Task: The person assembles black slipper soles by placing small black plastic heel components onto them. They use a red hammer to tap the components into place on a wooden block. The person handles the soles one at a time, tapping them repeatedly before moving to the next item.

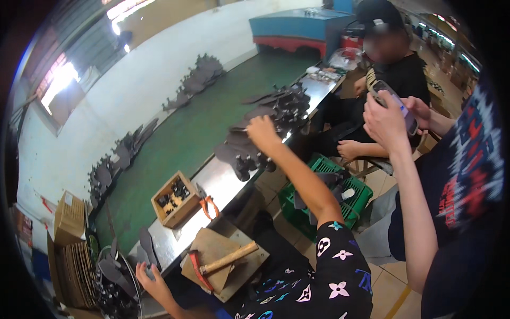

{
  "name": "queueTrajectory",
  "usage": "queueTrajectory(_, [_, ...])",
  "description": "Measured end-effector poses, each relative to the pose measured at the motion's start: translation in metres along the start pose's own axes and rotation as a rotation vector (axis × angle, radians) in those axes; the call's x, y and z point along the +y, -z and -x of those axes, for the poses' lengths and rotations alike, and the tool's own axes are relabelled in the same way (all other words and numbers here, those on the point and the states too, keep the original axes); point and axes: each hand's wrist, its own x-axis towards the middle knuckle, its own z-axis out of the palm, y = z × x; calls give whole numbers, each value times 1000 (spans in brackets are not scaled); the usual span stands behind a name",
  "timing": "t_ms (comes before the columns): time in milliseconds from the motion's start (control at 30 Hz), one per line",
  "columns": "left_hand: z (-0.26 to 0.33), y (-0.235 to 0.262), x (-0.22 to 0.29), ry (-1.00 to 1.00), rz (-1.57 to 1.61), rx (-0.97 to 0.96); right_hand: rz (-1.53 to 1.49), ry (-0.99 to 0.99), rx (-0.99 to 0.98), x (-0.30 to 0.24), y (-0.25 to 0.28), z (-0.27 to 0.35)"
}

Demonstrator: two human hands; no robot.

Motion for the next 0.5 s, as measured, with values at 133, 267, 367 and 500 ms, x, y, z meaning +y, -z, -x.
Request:
queueTrajectory(133, [3, 4, 39, -298, -85, -39, -374, 202, 264, -85, 117, -7])
queueTrajectory(267, [-5, -20, 142, -589, 165, -182, -841, 652, 80, -145, 230, 28])
queueTrajectory(367, [-1, -11, 135, -450, 107, -221, -1473, 758, -137, -181, 241, 41])
queueTrajectory(500, [2, 9, 139, 97, 723, -457, -1394, 319, -157, -210, 178, 102])
